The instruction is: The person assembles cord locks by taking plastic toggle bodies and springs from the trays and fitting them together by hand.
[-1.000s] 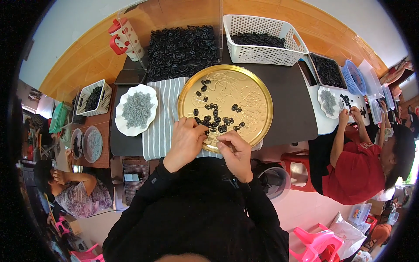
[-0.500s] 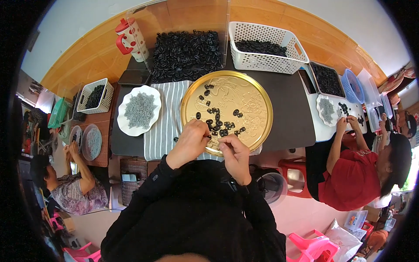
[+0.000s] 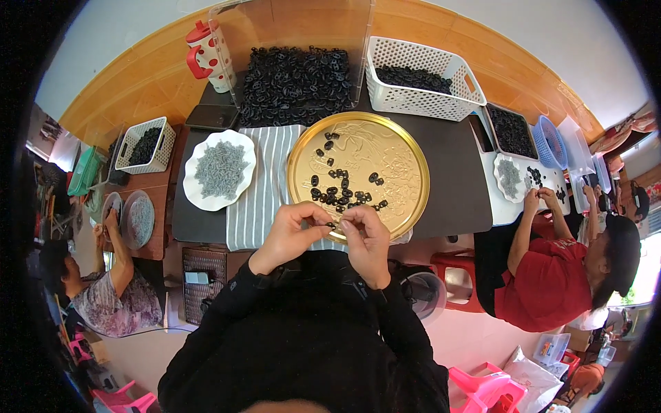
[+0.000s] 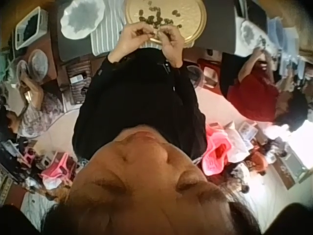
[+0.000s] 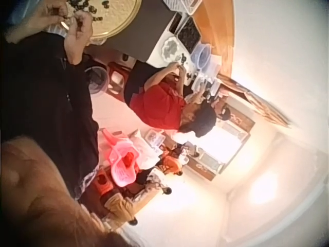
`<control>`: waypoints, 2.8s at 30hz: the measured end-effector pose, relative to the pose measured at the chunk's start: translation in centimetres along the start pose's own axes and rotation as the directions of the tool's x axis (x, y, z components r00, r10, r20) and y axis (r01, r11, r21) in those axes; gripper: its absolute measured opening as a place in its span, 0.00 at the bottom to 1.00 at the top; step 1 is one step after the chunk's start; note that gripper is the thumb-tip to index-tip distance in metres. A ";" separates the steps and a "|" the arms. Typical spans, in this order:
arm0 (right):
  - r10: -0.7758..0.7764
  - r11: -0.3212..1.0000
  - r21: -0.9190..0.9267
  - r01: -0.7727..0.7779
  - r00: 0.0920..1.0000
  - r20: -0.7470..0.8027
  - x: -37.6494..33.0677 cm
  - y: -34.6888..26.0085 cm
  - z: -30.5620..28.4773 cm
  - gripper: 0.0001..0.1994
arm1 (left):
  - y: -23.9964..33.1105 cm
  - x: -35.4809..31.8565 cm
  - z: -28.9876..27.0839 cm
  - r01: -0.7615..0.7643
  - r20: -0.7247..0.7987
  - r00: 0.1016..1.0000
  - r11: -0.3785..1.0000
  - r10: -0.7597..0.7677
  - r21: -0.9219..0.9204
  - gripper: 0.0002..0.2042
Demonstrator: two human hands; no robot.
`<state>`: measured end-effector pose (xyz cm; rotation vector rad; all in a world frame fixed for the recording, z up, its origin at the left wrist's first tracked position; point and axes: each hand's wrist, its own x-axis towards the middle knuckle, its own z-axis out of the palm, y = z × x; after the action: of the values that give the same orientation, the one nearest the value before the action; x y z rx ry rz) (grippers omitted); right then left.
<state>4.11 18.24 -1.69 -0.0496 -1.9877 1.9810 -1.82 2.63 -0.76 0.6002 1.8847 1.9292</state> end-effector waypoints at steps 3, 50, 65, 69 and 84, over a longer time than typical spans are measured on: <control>0.004 1.000 0.021 -0.005 0.999 0.044 -0.1 -0.5 0.7 0.10 | 0.1 -0.5 -0.4 -0.009 -0.033 0.999 0.991 0.005 -0.133 0.08; -0.168 0.968 -0.206 0.142 0.979 -0.112 0.5 -1.9 2.7 0.09 | -0.6 -5.0 -7.2 -0.214 -0.393 0.914 0.941 0.098 -0.264 0.10; -0.239 0.265 -0.784 0.561 0.826 0.511 1.0 0.4 10.7 0.08 | -2.3 -7.3 -8.4 -0.085 -0.449 0.889 0.932 -0.088 -0.353 0.05; -0.248 0.326 -0.713 0.621 0.784 0.569 0.8 0.5 10.7 0.10 | -2.4 -7.3 -8.4 -0.090 -0.441 0.893 0.926 -0.088 -0.368 0.06; 0.102 0.952 0.272 -0.143 0.982 0.160 0.3 0.5 6.5 0.10 | -1.1 -5.8 -5.5 -0.091 -0.314 0.946 0.864 -0.081 -0.495 0.08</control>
<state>2.04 12.07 -1.98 0.0404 -1.8014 2.3925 0.02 -5.07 -2.18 0.1251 1.4261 2.5168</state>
